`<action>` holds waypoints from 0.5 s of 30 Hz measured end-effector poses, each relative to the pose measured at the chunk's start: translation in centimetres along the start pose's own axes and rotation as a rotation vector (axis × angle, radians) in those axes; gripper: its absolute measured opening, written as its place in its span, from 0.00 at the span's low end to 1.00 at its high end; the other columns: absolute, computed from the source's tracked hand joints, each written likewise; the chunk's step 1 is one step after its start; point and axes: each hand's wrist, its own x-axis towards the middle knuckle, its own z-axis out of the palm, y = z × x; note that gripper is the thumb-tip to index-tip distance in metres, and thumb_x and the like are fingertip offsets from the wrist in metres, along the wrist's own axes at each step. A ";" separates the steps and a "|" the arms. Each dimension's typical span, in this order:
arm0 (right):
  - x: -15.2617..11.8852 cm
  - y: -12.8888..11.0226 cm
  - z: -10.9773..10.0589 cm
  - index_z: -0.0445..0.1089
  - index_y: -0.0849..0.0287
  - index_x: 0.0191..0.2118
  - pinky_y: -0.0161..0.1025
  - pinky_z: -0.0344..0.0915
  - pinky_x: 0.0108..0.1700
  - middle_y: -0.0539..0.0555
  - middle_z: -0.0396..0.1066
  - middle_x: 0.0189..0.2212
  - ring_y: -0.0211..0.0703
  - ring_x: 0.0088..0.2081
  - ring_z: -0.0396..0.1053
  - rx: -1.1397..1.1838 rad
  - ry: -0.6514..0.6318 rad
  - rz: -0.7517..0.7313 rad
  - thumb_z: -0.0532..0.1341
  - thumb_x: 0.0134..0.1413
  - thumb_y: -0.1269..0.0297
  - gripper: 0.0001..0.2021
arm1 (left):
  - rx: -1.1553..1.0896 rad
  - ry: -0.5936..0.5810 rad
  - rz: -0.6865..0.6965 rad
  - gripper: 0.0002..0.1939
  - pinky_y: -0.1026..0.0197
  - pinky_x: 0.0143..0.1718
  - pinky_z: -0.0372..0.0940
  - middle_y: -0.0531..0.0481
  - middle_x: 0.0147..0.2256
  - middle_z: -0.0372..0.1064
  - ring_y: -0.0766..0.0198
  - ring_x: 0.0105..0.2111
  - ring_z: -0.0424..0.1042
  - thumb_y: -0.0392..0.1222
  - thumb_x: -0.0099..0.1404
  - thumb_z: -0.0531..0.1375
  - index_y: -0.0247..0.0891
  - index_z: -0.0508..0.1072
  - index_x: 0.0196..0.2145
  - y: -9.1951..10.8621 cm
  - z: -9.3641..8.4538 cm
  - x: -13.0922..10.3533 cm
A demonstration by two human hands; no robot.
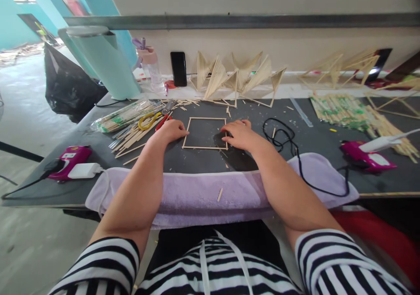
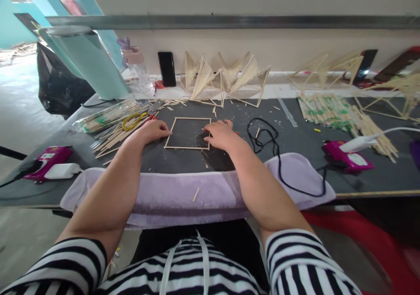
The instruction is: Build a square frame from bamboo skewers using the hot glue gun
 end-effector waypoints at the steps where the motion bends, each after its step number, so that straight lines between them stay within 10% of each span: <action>1: 0.0 0.0 0.1 0.73 0.54 0.48 0.58 0.47 0.59 0.58 0.74 0.51 0.58 0.56 0.65 -0.001 0.008 -0.003 0.62 0.59 0.62 0.12 | 0.001 0.006 0.004 0.09 0.62 0.29 0.57 0.51 0.22 0.71 0.63 0.25 0.67 0.45 0.55 0.66 0.40 0.74 0.22 0.0 0.1 0.0; 15: 0.1 -0.2 0.1 0.71 0.55 0.47 0.57 0.47 0.58 0.57 0.76 0.45 0.55 0.52 0.68 -0.009 -0.008 0.018 0.60 0.60 0.65 0.11 | 0.058 0.104 -0.016 0.12 0.60 0.32 0.60 0.48 0.21 0.69 0.59 0.28 0.68 0.44 0.52 0.67 0.41 0.71 0.16 0.1 1.0 0.8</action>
